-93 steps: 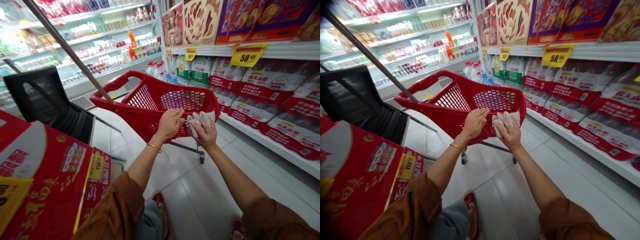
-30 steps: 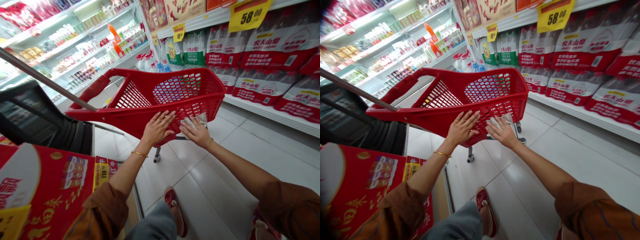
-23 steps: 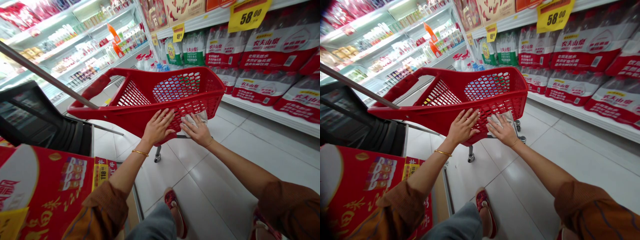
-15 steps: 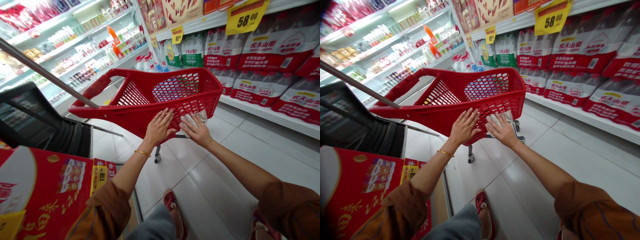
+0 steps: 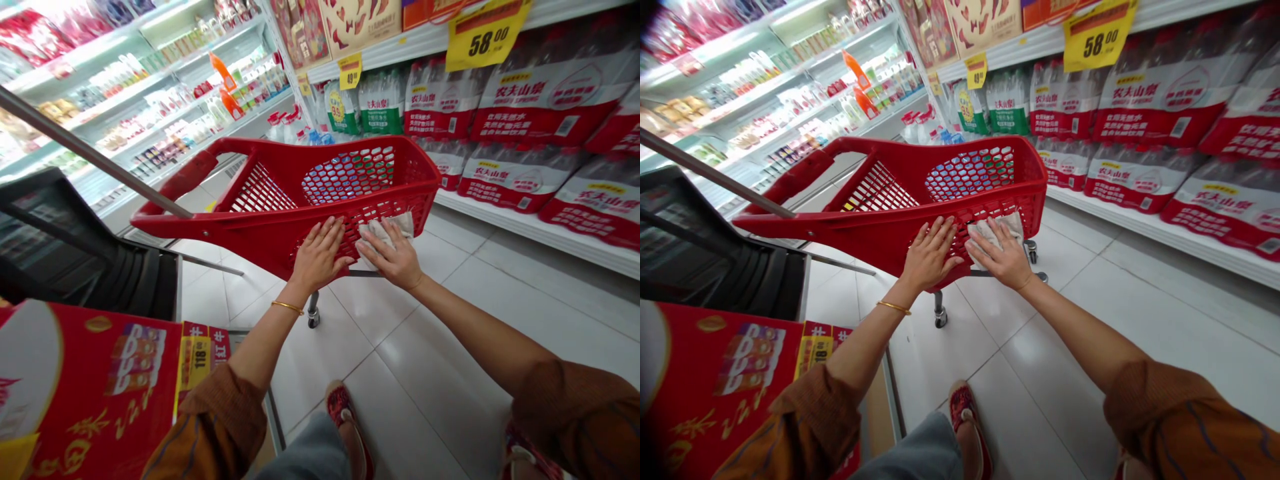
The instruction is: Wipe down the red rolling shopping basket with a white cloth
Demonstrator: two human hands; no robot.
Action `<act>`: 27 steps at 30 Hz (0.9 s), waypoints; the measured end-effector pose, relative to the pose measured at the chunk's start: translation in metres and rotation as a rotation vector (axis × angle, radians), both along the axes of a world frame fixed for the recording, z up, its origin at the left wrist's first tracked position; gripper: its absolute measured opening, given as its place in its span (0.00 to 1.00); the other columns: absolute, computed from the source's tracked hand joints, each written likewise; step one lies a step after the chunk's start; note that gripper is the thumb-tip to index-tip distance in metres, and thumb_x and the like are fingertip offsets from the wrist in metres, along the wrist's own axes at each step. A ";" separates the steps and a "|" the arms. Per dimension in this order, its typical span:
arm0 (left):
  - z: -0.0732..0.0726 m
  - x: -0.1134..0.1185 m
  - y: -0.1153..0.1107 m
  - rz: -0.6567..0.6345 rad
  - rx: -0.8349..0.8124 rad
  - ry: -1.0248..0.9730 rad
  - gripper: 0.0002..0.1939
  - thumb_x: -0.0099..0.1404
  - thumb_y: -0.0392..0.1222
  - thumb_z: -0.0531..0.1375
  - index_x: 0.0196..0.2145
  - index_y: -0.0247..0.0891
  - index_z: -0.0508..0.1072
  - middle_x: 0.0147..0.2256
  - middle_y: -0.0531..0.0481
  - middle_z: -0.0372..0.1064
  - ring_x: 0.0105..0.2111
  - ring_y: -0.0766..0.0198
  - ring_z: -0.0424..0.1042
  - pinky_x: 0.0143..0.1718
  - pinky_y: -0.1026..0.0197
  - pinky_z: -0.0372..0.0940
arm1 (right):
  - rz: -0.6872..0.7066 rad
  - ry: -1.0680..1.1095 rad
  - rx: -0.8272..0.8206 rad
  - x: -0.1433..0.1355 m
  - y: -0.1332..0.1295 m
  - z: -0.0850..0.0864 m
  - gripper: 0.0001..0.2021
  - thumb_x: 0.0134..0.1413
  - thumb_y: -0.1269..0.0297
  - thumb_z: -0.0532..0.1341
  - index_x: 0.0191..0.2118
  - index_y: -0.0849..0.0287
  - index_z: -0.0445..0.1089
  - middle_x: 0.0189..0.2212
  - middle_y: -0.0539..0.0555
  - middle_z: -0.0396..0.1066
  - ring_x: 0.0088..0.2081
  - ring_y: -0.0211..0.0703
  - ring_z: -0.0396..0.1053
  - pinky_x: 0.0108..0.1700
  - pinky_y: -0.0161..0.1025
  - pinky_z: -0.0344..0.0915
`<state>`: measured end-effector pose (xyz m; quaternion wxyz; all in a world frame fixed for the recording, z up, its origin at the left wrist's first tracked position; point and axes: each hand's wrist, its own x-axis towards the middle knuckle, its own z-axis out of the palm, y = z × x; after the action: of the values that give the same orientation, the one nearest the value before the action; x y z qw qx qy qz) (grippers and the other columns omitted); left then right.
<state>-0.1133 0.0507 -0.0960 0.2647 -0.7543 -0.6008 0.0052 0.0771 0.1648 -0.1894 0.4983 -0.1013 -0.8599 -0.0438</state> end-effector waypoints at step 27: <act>-0.001 -0.004 -0.015 0.025 -0.053 -0.089 0.41 0.69 0.65 0.50 0.67 0.30 0.54 0.67 0.37 0.49 0.69 0.50 0.42 0.68 0.49 0.40 | 0.103 -0.181 0.072 -0.009 0.005 -0.055 0.20 0.63 0.73 0.57 0.59 0.51 0.67 0.61 0.56 0.65 0.67 0.55 0.52 0.62 0.63 0.60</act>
<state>-0.1173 0.0358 -0.0975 0.2175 -0.7529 -0.6211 -0.0090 0.0680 0.1702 -0.2447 0.4236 -0.0346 -0.9033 -0.0580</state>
